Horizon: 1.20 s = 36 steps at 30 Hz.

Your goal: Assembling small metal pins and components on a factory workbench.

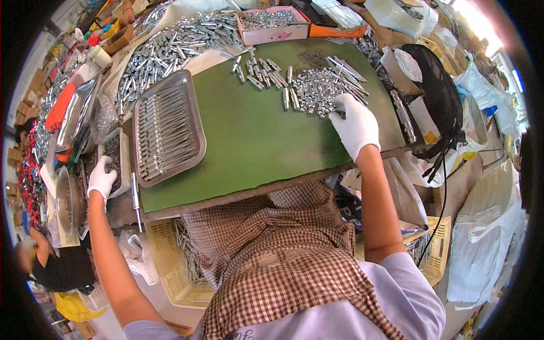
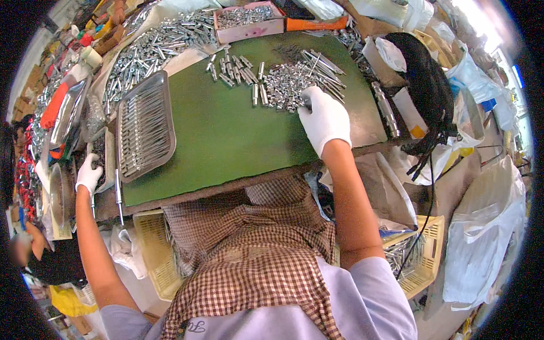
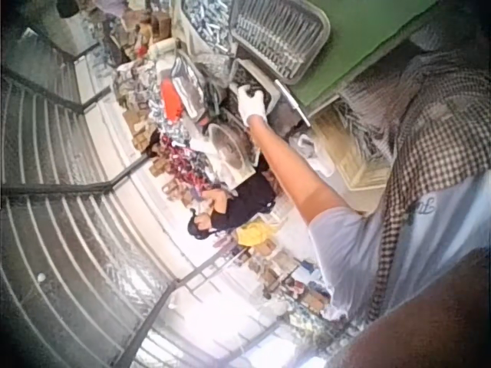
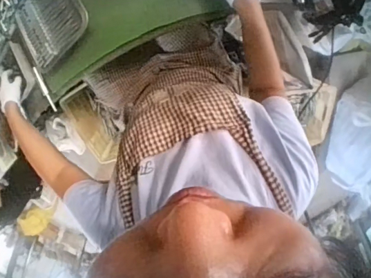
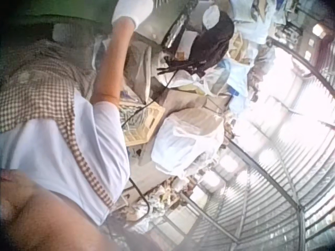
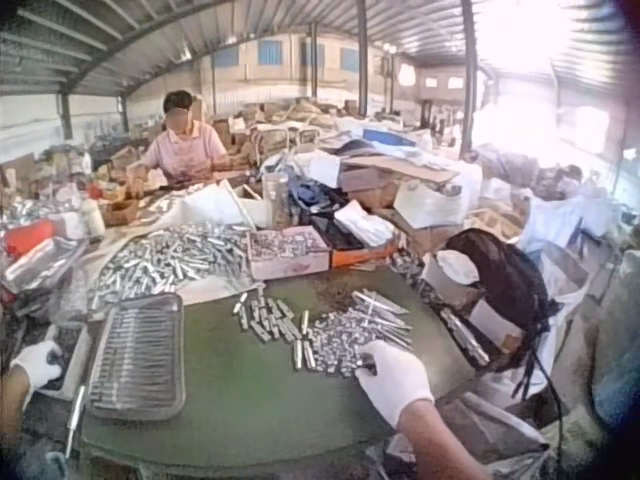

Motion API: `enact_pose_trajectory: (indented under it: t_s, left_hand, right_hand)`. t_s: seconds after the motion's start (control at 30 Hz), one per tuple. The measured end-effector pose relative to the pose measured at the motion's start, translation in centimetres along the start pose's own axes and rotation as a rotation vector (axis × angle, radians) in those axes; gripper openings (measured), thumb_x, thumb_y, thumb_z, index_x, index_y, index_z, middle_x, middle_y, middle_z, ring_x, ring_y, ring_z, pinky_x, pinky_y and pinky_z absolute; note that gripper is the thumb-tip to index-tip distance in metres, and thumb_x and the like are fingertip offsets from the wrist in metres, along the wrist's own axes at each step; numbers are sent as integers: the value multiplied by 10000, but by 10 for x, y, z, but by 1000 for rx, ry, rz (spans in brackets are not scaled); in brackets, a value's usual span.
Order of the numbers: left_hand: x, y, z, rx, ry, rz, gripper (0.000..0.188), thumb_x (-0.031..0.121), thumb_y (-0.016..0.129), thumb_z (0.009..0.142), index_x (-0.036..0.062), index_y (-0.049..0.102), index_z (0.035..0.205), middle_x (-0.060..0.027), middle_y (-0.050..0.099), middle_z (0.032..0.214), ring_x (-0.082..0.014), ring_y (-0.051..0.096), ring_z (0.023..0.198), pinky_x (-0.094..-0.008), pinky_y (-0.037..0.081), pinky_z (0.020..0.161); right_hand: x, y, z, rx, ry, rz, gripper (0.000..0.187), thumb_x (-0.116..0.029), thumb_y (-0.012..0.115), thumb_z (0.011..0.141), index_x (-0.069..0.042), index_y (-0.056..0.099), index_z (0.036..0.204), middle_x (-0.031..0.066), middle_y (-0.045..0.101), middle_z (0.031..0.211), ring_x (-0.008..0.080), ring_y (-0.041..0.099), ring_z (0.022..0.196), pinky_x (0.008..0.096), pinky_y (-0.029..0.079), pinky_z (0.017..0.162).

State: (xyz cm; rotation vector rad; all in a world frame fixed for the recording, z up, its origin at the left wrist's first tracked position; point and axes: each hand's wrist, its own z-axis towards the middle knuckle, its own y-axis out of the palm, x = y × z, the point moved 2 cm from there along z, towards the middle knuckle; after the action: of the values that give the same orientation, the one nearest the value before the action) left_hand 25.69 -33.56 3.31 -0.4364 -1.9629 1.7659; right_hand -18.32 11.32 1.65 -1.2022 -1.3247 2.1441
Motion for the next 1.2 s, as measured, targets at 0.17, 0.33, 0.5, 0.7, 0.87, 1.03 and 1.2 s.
enact_pose_trajectory:
  t_s: [0.17,0.33,0.5,0.7,0.87,1.03,1.2]
  left_hand:
    - [-45,19,20,133,99,34,348,139,608,862,86,589,1206,-179,688,1039,-331,666,962,-413,522,837]
    - [-82,25,30,-58,-285,-745,306,169,601,957,54,586,1240,1,550,892,-97,502,685,-242,408,498]
    - [-71,23,33,-8,-317,-1051,399,153,616,963,28,520,1330,15,514,915,-77,478,698,-209,373,510]
    - [-57,3,29,-13,-251,-1300,458,125,609,975,-4,465,1390,14,505,972,-71,471,742,-188,357,527]
    - [-21,-22,43,-133,-81,-1454,346,103,595,990,10,488,1305,3,515,1007,-56,453,757,-172,342,545]
    - [116,-33,48,-362,82,-1559,281,94,590,991,16,523,1253,-20,546,1020,-55,439,751,-160,328,541]
    - [284,-28,23,-687,282,-1459,364,127,612,975,14,503,1303,-37,559,1024,-29,432,731,-149,313,508]
  right_hand:
    - [-5,-6,0,79,-76,67,178,-168,683,853,-88,667,1011,154,704,977,358,665,927,430,521,820]
    - [-4,-10,0,84,-176,63,122,-169,678,844,-119,705,952,145,679,895,351,654,881,432,521,799]
    - [-18,5,15,27,-328,-86,119,-203,698,818,-135,740,907,123,657,853,334,649,879,433,518,825]
    - [-21,12,26,-3,-382,-266,112,-227,684,821,-124,720,846,108,666,861,307,653,882,429,511,806]
    - [-19,15,30,50,-406,-216,108,-191,674,839,-102,730,862,127,663,868,323,650,855,429,515,807]
    - [6,-9,25,157,-273,72,105,-182,670,831,-105,731,869,131,678,892,339,660,862,434,525,799]
    - [30,-32,-2,221,-110,94,102,-174,690,815,-98,737,864,145,676,875,344,661,861,423,522,786]
